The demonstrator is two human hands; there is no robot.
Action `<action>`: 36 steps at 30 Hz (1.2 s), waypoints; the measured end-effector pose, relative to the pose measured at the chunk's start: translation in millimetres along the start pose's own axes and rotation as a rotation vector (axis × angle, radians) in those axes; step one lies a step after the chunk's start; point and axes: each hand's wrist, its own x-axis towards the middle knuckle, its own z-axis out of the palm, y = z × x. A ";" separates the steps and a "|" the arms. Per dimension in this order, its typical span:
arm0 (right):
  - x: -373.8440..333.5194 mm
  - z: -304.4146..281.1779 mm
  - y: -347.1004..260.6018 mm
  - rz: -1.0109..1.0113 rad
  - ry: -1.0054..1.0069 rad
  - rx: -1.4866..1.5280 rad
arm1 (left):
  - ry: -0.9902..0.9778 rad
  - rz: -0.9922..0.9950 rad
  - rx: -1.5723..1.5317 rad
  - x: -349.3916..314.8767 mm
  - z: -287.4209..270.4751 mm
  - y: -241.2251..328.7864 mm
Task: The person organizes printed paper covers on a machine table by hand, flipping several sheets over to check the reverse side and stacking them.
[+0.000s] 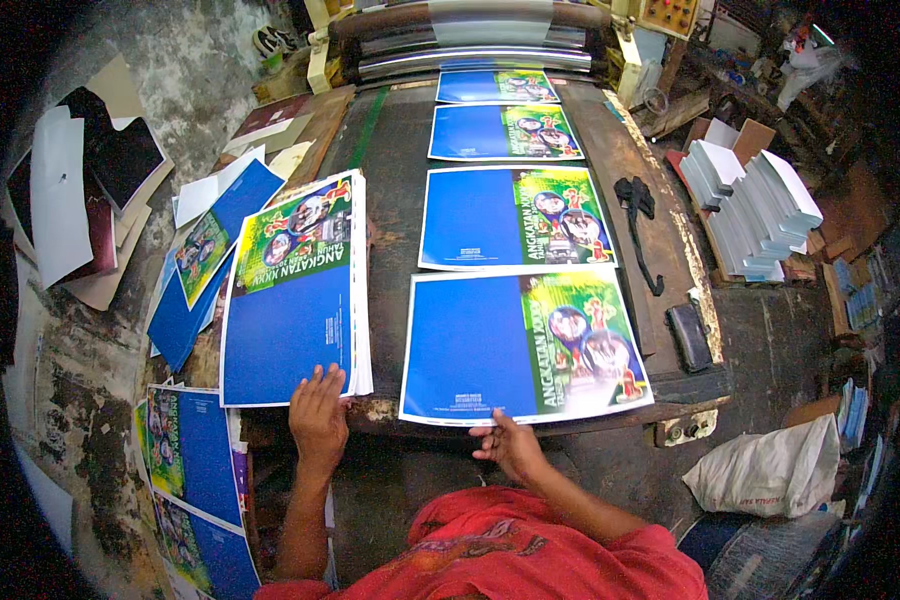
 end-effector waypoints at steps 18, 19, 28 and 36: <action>73.6 11.5 -31.0 -0.273 0.150 0.124 | 0.212 -0.560 -0.736 2.6 -29.1 1.1; 62.9 28.4 -31.3 -0.298 0.195 0.093 | 0.193 -0.375 -0.697 -1.9 -30.2 10.6; -28.9 21.2 -20.1 -0.215 0.055 -0.261 | -0.074 -0.092 -0.354 -81.4 -74.7 20.3; -64.6 -5.9 59.8 0.031 0.213 -0.216 | -0.131 -0.995 0.393 -212.3 -80.7 -160.7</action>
